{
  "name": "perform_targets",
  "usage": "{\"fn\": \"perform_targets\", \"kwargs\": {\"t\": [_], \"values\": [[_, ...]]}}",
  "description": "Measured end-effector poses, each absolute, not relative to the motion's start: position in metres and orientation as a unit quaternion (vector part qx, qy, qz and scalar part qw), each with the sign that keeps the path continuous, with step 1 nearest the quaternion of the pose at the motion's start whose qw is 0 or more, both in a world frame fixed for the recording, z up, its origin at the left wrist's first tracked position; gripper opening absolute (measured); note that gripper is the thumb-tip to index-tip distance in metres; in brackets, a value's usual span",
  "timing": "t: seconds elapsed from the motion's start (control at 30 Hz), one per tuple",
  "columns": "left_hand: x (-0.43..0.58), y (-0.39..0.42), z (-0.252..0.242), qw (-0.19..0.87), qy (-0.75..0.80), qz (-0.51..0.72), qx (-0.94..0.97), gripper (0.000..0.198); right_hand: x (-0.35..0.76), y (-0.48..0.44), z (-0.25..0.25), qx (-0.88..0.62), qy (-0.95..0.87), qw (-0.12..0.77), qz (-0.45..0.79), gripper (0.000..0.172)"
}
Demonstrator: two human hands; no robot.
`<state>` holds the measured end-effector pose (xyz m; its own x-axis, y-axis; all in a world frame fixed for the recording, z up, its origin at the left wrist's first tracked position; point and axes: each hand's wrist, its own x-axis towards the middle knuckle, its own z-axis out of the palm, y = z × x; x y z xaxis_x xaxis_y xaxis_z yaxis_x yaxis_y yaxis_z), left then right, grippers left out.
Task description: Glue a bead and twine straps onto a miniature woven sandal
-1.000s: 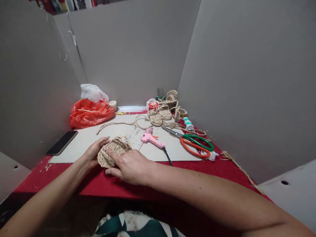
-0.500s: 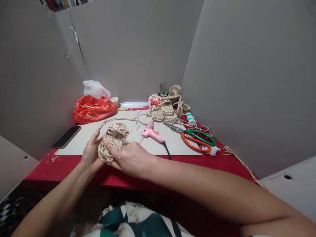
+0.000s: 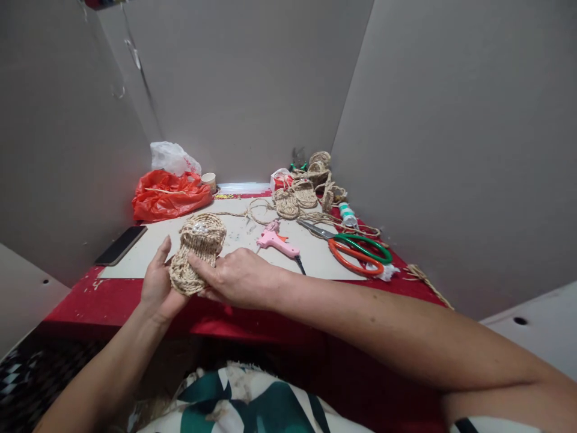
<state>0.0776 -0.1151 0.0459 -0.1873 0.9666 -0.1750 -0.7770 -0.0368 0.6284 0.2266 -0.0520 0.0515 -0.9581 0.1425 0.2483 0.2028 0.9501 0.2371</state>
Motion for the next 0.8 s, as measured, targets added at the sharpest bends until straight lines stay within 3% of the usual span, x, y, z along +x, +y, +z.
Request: {"fn": "perform_targets", "kwargs": {"t": [0.13,0.27,0.37,0.47,0.6,0.8], "values": [[0.078,-0.115,0.038,0.653,0.285,0.683,0.158,0.059,0.23,-0.049,0.057,-0.088,-0.983,0.101,-0.127,0.067],[0.078,-0.116,0.038,0.665,0.274,0.677,0.154,0.064,0.236,-0.046,0.071,-0.09,-0.989,0.11,-0.03,0.082],[0.077,-0.116,0.038,0.651,0.273,0.69,0.158,0.061,0.241,-0.045,0.071,-0.073,-0.977,0.174,0.102,0.077],[0.076,-0.116,0.038,0.645,0.264,0.695,0.176,0.063,0.246,-0.047,0.061,-0.041,-0.936,0.298,0.181,0.064],[0.077,-0.116,0.04,0.626,0.251,0.712,0.193,0.065,0.25,-0.057,0.049,-0.008,-0.906,0.402,0.137,0.071],[0.081,-0.12,0.043,0.627,0.245,0.708,0.213,0.068,0.247,-0.061,0.053,0.028,-0.915,0.398,0.06,0.085]]}}
